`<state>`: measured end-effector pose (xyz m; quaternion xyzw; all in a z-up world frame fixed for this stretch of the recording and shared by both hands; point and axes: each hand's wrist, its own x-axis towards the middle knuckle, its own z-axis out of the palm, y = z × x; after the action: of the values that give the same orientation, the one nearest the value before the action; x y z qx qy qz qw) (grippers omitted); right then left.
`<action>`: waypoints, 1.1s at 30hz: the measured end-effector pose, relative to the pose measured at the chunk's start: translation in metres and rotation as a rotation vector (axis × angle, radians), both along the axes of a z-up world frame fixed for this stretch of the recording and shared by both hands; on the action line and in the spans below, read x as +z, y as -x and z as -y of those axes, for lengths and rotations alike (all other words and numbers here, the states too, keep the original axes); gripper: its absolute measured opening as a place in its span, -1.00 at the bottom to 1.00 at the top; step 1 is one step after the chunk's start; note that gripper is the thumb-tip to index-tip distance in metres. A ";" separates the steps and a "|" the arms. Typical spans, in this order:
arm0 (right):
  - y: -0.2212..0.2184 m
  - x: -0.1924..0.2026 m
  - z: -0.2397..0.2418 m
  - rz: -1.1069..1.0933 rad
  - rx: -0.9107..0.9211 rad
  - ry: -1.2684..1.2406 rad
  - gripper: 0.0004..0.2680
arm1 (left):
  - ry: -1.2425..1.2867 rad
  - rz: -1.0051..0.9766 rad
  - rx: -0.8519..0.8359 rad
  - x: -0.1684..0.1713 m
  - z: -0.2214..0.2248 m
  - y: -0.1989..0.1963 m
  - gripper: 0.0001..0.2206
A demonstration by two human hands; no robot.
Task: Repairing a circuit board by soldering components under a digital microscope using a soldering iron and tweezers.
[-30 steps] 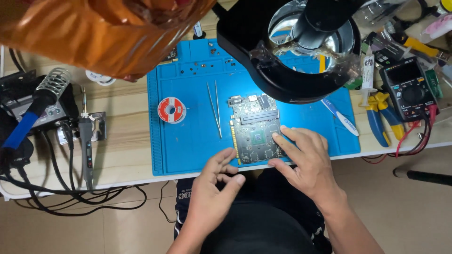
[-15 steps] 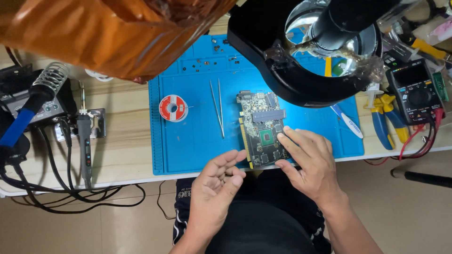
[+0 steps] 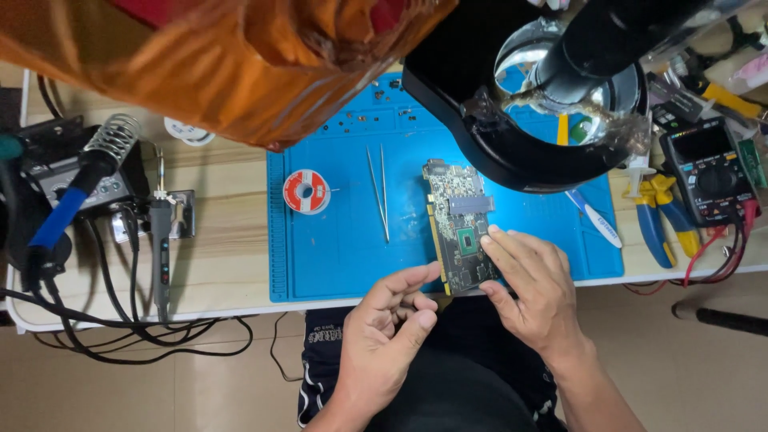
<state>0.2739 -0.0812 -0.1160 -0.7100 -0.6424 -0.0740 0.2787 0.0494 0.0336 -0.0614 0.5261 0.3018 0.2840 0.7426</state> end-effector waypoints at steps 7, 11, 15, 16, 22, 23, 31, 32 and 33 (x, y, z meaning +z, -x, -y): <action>0.003 0.002 0.001 -0.008 -0.032 -0.011 -0.57 | -0.017 -0.125 0.070 -0.009 0.005 -0.007 -0.56; 0.002 -0.004 0.003 -0.041 -0.073 0.012 -0.59 | -0.001 -0.283 0.055 -0.007 0.004 -0.013 -0.49; 0.006 -0.006 0.004 -0.059 -0.118 0.056 -0.56 | 0.076 -0.362 0.034 0.003 0.001 -0.016 -0.50; 0.010 0.000 0.003 -0.107 -0.156 0.085 -0.56 | 0.067 -0.370 0.018 0.002 0.000 -0.016 -0.50; 0.017 -0.001 0.000 -0.119 -0.237 0.083 -0.57 | 0.084 -0.290 0.033 -0.023 -0.001 -0.022 -0.42; 0.018 -0.002 0.000 -0.135 -0.260 0.096 -0.58 | 0.067 -0.268 0.040 -0.027 0.000 -0.023 -0.37; 0.008 -0.013 0.000 -0.083 -0.141 0.044 -0.62 | -0.047 -0.233 0.105 -0.029 0.001 -0.031 -0.41; 0.010 -0.011 -0.002 -0.087 -0.116 0.032 -0.62 | -0.060 -0.230 0.138 -0.029 0.002 -0.031 -0.42; 0.013 -0.007 -0.003 -0.087 -0.120 0.034 -0.62 | -0.059 -0.231 0.134 -0.028 0.003 -0.032 -0.42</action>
<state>0.2608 -0.0783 -0.1227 -0.7544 -0.5872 -0.0486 0.2894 0.0813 0.0308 -0.0892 0.5554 0.4114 0.2791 0.6666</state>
